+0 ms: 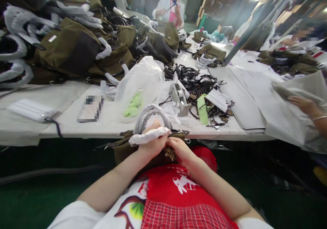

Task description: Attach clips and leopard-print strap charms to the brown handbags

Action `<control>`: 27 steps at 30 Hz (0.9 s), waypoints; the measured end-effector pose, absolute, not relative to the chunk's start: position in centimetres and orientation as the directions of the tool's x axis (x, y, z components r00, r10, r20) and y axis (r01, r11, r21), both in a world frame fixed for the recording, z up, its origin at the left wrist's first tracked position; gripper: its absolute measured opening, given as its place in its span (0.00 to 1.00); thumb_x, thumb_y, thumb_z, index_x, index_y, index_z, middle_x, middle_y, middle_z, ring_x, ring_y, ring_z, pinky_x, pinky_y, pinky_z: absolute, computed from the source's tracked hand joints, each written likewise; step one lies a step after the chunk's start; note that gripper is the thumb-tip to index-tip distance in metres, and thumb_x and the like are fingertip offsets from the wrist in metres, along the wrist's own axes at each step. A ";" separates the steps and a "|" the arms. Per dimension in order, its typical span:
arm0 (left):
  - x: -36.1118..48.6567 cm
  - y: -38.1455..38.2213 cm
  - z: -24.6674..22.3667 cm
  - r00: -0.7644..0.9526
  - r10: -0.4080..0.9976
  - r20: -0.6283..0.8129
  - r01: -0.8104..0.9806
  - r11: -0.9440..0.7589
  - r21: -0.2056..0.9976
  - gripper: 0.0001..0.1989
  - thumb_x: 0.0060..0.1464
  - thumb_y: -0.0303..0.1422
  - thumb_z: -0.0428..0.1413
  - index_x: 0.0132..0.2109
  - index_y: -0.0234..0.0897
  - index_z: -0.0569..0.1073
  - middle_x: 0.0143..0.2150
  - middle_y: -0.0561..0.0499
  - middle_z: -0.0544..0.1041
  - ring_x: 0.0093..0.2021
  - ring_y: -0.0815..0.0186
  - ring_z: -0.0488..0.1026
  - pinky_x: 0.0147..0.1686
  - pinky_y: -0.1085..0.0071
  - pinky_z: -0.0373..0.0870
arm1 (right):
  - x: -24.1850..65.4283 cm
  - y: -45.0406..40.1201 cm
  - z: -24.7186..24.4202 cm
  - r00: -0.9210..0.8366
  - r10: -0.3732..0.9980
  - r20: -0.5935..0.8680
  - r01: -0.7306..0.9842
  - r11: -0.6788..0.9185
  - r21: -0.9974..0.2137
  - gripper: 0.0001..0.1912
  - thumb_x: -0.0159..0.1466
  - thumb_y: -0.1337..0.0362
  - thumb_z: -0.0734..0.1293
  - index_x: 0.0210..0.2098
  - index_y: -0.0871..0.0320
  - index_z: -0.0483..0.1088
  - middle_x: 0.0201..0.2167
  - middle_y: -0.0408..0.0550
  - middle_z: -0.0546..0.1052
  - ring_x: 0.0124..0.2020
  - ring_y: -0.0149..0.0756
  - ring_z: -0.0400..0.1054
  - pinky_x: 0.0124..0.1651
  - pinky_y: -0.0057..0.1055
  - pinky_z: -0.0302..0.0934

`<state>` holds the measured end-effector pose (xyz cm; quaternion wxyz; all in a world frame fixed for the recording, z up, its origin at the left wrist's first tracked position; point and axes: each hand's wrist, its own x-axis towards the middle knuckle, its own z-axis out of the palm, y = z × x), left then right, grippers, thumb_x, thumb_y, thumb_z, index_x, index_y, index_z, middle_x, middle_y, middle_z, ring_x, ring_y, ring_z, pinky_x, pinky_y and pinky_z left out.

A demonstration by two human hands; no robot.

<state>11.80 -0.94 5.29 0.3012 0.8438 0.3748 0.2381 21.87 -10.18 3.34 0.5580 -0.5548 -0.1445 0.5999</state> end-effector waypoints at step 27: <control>7.9 -3.0 3.4 0.607 0.289 0.741 -0.024 -0.925 0.380 0.08 0.62 0.28 0.49 0.35 0.36 0.71 0.38 0.46 0.82 0.40 0.64 0.80 0.41 0.69 0.79 | 18.9 -12.4 2.4 0.512 0.775 -0.370 -0.566 -0.020 -0.824 0.10 0.56 0.56 0.71 0.28 0.56 0.71 0.28 0.41 0.74 0.30 0.32 0.63 0.38 0.29 0.60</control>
